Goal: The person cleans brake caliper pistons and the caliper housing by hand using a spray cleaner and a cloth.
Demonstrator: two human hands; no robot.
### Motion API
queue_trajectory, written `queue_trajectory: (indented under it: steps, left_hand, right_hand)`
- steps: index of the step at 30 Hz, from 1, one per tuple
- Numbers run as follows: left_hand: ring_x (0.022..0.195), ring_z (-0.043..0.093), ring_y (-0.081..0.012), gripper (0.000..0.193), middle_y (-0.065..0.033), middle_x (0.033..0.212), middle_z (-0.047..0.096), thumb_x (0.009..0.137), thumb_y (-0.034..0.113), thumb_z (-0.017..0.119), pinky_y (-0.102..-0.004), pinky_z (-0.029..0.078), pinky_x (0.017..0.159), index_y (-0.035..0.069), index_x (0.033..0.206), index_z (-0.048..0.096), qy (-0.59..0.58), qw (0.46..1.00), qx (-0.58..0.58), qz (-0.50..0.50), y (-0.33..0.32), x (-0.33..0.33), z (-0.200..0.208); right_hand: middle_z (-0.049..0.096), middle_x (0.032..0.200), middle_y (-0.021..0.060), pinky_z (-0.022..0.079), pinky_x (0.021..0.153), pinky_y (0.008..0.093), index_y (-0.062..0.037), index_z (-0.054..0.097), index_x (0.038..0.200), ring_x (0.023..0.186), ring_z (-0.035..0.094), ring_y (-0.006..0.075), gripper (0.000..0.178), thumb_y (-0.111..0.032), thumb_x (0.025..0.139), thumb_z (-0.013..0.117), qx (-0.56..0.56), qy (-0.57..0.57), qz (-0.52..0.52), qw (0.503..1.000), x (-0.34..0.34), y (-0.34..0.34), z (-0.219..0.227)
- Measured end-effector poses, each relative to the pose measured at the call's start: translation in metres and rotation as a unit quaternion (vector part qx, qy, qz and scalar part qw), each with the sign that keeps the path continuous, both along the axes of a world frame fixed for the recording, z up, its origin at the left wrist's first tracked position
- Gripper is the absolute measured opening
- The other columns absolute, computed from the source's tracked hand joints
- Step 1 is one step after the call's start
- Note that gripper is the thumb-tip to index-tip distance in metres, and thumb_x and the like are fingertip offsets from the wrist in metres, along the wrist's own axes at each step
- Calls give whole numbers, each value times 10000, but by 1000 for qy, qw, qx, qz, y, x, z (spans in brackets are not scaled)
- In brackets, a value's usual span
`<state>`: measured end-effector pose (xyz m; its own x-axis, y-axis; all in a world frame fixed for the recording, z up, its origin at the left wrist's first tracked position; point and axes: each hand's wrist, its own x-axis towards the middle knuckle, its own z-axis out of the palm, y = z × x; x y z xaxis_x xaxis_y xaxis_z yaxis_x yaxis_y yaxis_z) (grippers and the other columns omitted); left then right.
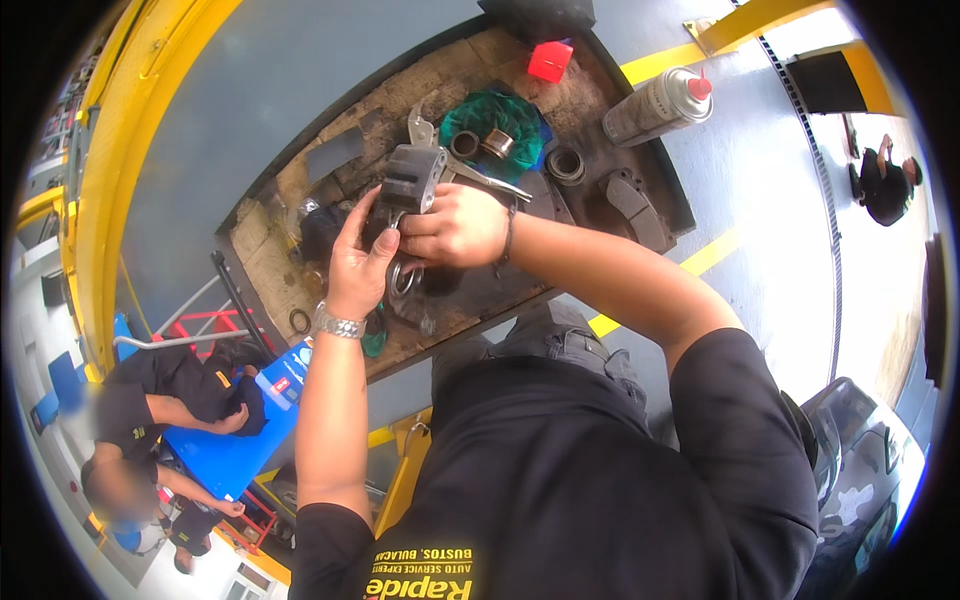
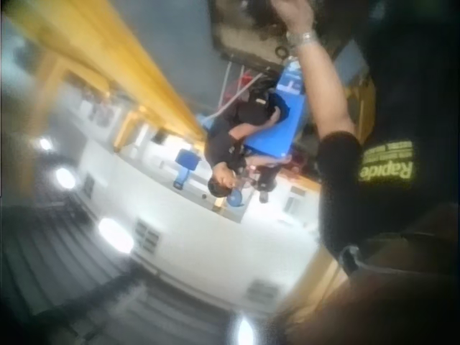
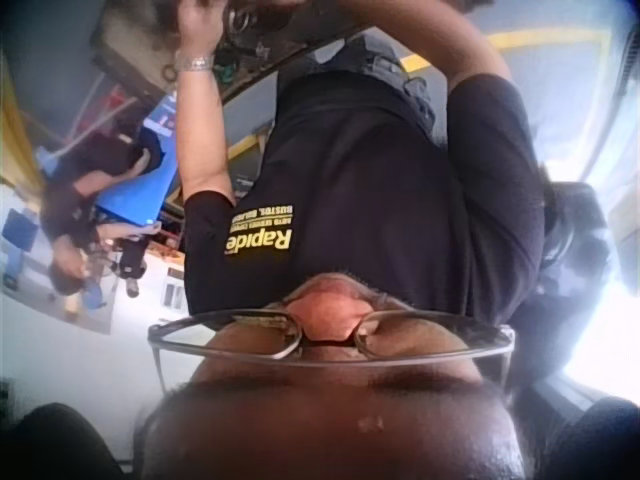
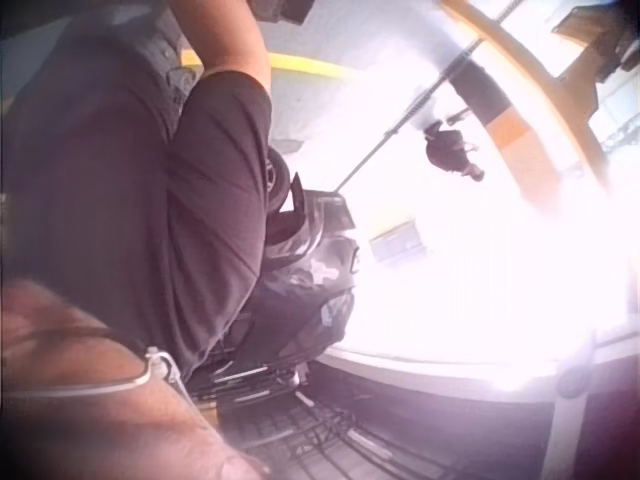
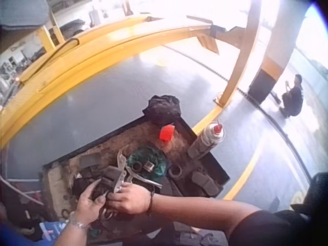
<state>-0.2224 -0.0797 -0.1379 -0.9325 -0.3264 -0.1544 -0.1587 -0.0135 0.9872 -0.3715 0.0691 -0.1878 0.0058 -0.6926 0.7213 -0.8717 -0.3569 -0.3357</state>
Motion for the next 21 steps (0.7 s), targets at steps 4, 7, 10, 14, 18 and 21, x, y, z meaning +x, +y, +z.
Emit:
queue_trajectory:
  steps: [4,7,10,14,18,21]
  left_hand:
    - [1266,517,-169,610,-109,1380,565,991,282,685,-314,391,1090,-21,1466,450,-3,1000,18,21,-6,-2,69]
    - [1280,512,-187,609,-129,1383,562,1013,365,630,-323,388,1089,-32,1444,468,-5,999,21,25,-19,7,114]
    - [1291,520,-218,633,-147,1392,556,1025,413,565,-359,373,1118,-59,1434,465,32,995,86,34,-29,23,143]
    - [1335,514,-275,689,-185,1446,523,999,423,551,-410,356,1164,-71,1464,428,162,955,248,22,-21,48,148]
    - [1286,560,-262,608,-160,1394,563,989,323,618,-373,447,1095,-22,1458,446,102,973,20,205,11,59,120]
    - [1208,616,-245,524,-177,1322,617,968,246,671,-374,491,1051,-21,1387,506,224,925,107,286,14,53,99]
  right_hand:
    - [648,940,48,552,706,367,-58,708,995,827,666,237,385,-267,702,842,-18,-67,-35,997,22,-4,53]
    - [657,950,54,541,679,353,-56,714,987,793,658,224,394,-265,682,850,-74,-85,-41,993,30,-15,98]
    - [666,962,62,534,648,342,-49,716,974,754,657,220,396,-266,673,855,-94,-91,-32,991,36,-19,137]
    - [673,941,96,528,598,353,-12,715,970,684,652,249,398,-269,709,870,-98,-158,8,982,46,-23,166]
    - [662,848,140,531,579,340,36,700,943,656,660,275,339,-238,804,842,-44,-351,11,935,69,-30,174]
    - [654,719,103,530,598,316,55,685,907,658,647,186,233,-166,903,761,141,-567,5,811,89,-32,171]
